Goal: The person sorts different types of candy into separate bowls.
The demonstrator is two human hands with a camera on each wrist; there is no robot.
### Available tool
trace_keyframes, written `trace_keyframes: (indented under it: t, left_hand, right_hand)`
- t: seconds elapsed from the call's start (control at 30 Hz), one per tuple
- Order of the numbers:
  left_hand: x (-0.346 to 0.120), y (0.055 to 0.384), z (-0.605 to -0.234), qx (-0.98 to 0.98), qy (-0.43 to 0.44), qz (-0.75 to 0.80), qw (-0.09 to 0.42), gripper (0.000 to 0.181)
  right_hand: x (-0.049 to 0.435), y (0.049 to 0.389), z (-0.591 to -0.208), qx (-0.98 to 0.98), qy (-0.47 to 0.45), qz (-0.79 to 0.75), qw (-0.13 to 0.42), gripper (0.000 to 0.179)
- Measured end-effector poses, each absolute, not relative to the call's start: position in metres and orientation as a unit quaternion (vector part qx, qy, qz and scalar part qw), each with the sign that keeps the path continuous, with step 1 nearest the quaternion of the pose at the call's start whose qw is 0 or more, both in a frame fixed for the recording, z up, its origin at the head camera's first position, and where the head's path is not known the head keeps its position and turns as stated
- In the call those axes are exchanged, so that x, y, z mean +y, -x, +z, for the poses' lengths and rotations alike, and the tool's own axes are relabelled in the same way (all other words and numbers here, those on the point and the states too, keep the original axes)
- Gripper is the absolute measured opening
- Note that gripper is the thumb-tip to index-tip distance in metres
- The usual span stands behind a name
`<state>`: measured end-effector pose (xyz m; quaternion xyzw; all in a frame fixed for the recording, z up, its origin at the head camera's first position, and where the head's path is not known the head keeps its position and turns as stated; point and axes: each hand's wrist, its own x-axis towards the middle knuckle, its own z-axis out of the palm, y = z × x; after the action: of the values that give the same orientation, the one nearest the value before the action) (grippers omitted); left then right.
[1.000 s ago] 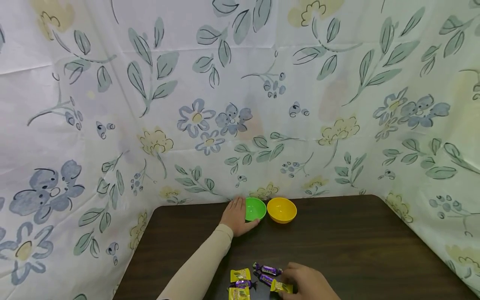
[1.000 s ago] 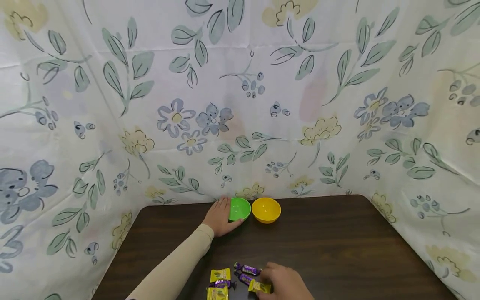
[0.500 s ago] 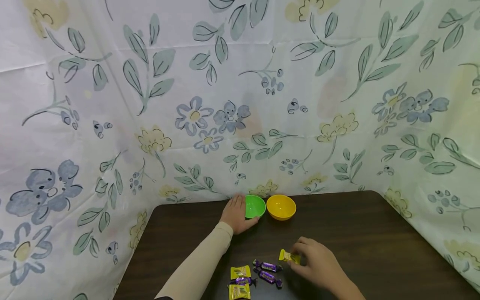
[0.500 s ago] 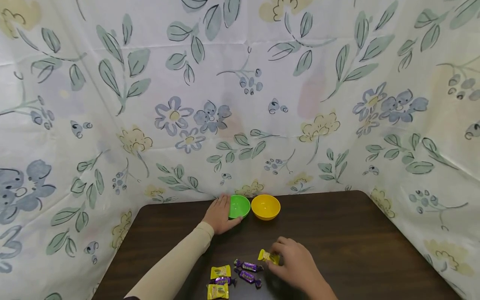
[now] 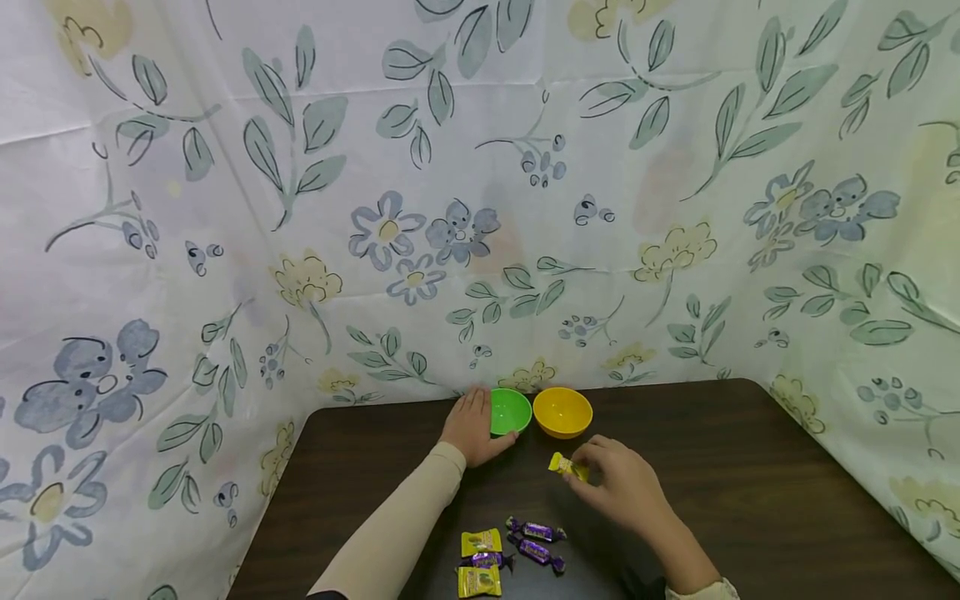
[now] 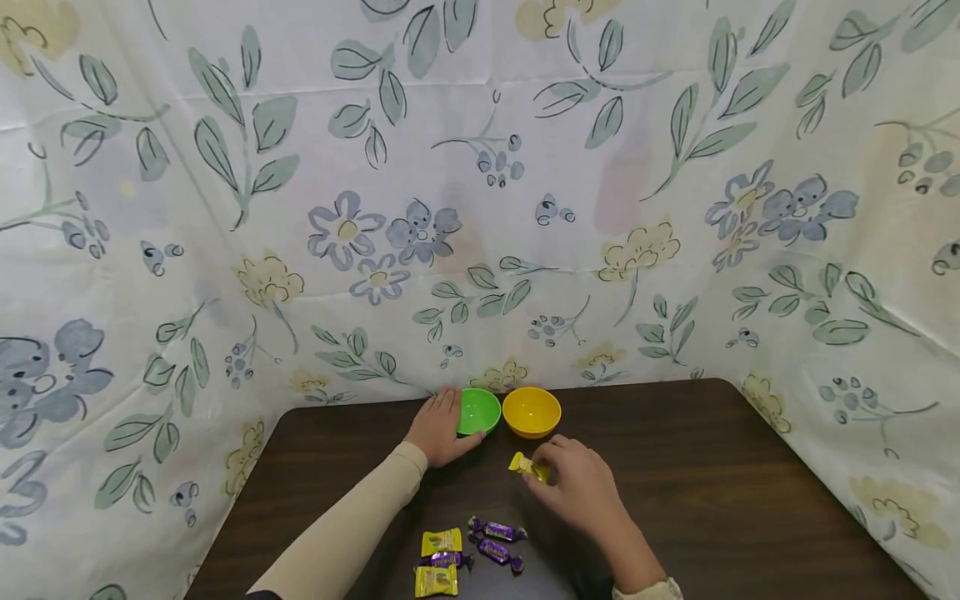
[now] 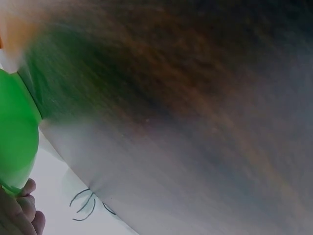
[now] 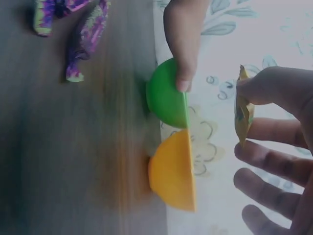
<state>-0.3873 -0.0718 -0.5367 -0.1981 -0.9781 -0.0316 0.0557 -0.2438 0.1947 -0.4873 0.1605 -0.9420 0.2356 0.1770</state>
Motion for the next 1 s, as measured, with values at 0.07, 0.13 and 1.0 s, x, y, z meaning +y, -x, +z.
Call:
trace_keyframes:
  t: [0.07, 0.13, 1.0]
  left_hand:
    - [-0.072, 0.387, -0.535, -0.978, 0.199, -0.036, 0.056, 0.11]
    - [-0.073, 0.386, -0.534, -0.978, 0.199, -0.039, 0.056, 0.11]
    - [-0.076, 0.389, -0.536, -0.971, 0.227, -0.031, 0.073, 0.107]
  right_hand:
    - [0.191, 0.251, -0.486, -0.944, -0.157, 0.233, 0.174, 0.018]
    - [0.188, 0.258, -0.486, -0.945, -0.153, 0.232, 0.174, 0.018]
    - [0.132, 0.357, -0.478, -0.956, -0.139, 0.212, 0.145, 0.022]
